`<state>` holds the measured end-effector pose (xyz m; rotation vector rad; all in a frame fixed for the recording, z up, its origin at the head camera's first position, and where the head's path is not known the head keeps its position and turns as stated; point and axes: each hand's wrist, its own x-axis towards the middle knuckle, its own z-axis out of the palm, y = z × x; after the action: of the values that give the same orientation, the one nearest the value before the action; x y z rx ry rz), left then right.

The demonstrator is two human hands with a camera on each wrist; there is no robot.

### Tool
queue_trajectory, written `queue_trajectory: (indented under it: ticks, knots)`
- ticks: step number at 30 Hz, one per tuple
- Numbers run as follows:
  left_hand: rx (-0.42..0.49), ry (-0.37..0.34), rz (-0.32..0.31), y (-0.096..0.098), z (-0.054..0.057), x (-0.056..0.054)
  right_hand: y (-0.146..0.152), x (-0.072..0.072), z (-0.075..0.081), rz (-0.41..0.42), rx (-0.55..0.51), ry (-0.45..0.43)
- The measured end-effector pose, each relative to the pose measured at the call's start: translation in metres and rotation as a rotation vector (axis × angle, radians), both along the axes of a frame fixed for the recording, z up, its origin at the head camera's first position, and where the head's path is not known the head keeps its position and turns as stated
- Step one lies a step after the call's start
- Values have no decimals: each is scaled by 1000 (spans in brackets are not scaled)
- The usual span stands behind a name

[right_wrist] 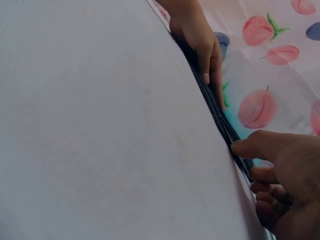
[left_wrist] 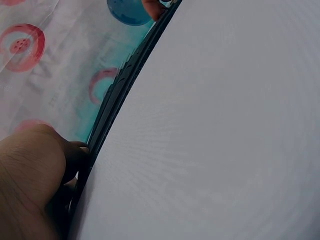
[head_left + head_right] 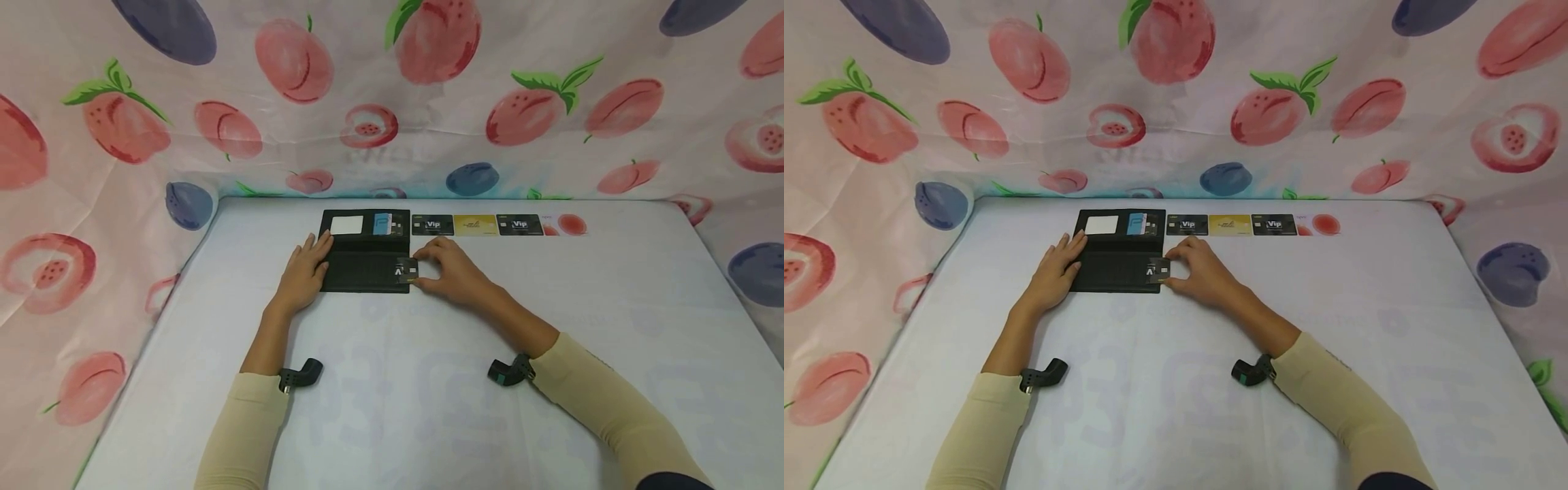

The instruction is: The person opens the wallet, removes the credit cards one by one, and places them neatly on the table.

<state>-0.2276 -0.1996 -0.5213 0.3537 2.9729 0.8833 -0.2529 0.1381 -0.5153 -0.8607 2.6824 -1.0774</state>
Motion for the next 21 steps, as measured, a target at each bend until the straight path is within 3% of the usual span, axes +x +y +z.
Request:
queue_trajectory:
  ticks: [9,21]
  knots:
    - [5,4,-5,-1,-2,-1,-4,2,-3,45,26,4]
    - [6,-3,-2,-1,0,0,-2,3,4,25,72,-3]
